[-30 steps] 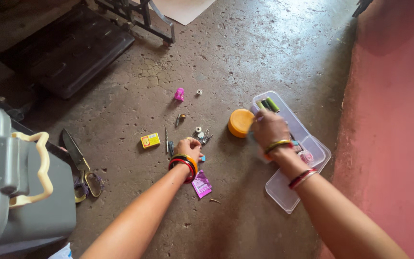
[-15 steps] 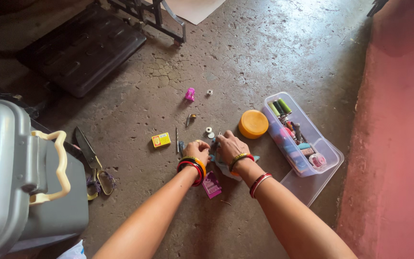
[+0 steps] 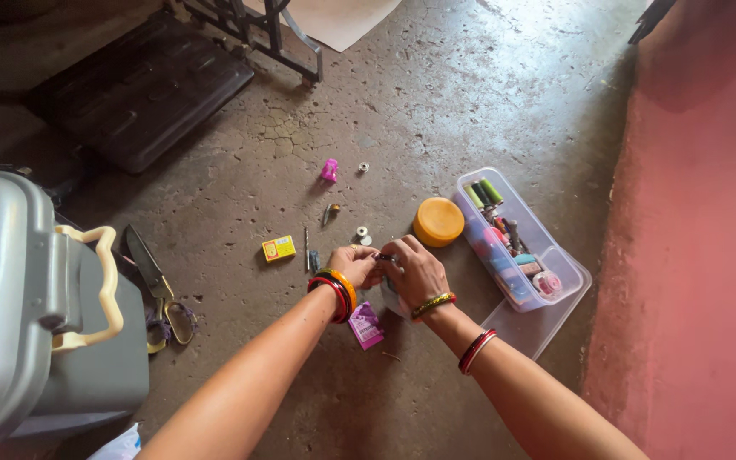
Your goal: The person sits on the floor and wipes various small sewing supplies, including bobbins, a small box, and a pink plastic item, using a light blue cloth. The person places the cleaned items into a clear plastic container and a small yellow container.
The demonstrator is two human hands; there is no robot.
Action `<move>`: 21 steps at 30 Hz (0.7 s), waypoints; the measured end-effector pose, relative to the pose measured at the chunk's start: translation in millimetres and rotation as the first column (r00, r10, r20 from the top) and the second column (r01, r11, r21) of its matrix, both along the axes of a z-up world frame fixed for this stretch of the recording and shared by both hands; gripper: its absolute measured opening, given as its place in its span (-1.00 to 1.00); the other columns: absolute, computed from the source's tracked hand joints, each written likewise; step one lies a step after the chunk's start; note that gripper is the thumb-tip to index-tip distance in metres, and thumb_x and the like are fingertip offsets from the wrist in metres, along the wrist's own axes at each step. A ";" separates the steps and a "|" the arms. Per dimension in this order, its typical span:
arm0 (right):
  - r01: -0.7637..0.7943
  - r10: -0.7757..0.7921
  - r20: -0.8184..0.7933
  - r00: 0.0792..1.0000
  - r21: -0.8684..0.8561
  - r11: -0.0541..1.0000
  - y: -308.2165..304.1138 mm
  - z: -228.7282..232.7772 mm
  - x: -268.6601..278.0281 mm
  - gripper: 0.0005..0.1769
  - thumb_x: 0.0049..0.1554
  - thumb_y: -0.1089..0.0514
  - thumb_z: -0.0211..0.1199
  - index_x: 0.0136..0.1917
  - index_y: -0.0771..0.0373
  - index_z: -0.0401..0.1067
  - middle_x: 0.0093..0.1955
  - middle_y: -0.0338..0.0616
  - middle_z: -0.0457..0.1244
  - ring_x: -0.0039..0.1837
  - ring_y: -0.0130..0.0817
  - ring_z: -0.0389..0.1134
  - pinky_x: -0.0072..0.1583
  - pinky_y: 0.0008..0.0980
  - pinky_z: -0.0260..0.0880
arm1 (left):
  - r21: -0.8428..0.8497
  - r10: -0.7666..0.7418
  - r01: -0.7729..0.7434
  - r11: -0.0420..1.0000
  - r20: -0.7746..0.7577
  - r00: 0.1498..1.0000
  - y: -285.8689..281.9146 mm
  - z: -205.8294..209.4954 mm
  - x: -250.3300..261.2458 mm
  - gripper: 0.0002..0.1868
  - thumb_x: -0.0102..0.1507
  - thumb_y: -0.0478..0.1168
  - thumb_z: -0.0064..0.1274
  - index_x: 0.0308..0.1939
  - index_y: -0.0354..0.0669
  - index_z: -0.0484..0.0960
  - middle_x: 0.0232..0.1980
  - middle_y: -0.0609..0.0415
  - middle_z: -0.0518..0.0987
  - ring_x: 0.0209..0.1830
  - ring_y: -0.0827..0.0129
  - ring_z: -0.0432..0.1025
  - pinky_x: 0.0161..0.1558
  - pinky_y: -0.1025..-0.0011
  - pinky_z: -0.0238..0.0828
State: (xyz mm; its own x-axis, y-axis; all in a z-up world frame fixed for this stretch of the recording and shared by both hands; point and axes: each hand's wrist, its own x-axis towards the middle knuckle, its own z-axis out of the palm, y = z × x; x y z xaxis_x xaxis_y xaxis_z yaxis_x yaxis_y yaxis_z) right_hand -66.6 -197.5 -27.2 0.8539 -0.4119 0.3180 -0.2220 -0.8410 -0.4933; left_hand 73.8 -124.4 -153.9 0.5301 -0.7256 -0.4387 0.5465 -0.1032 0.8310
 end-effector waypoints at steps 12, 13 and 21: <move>0.171 -0.189 0.098 0.977 0.168 0.971 -5.9 21.3 -12.2 -0.69 0.31 -0.04 0.06 0.00 0.19 0.48 -0.25 0.04 0.40 -0.18 -0.03 0.47 -0.13 -0.13 0.45 | -0.019 0.121 -0.124 0.992 0.400 0.908 21.3 56.0 -6.9 -0.74 0.33 -0.53 -0.06 -0.07 -0.21 0.70 -0.19 0.09 0.68 -0.29 0.48 0.50 -0.22 0.43 0.54; 0.258 -0.274 0.036 0.961 0.240 0.936 -10.9 21.2 -7.8 -0.66 0.32 -0.06 0.03 -0.02 0.19 0.49 -0.26 0.01 0.40 -0.22 -0.10 0.48 -0.17 -0.16 0.47 | -0.029 0.120 -0.118 0.993 0.355 0.927 21.7 57.4 -5.8 -0.73 0.31 -0.55 -0.05 -0.08 -0.21 0.70 -0.16 0.11 0.65 -0.24 0.49 0.50 -0.18 0.41 0.58; 0.552 -0.358 -0.419 0.834 0.624 0.554 -75.5 15.0 5.8 -0.47 0.24 -0.16 0.13 -0.04 0.38 0.60 -0.19 -0.06 0.41 -0.16 -0.22 0.43 -0.05 -0.22 0.40 | -0.136 0.157 -0.166 0.977 -0.071 0.985 28.7 64.6 -2.4 -0.73 0.29 -0.61 -0.18 -0.13 -0.25 0.56 0.02 0.04 0.58 -0.04 0.33 0.55 -0.06 0.12 0.65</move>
State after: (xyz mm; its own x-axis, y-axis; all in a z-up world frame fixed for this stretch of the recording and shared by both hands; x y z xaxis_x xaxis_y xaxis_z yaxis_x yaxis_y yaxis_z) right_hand -60.9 -273.0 -12.3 0.4878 -0.7731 -0.4055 -0.6534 -0.0153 -0.7568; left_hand 71.5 -95.7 -89.4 0.6214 -0.6893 -0.3725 0.5953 0.1063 0.7964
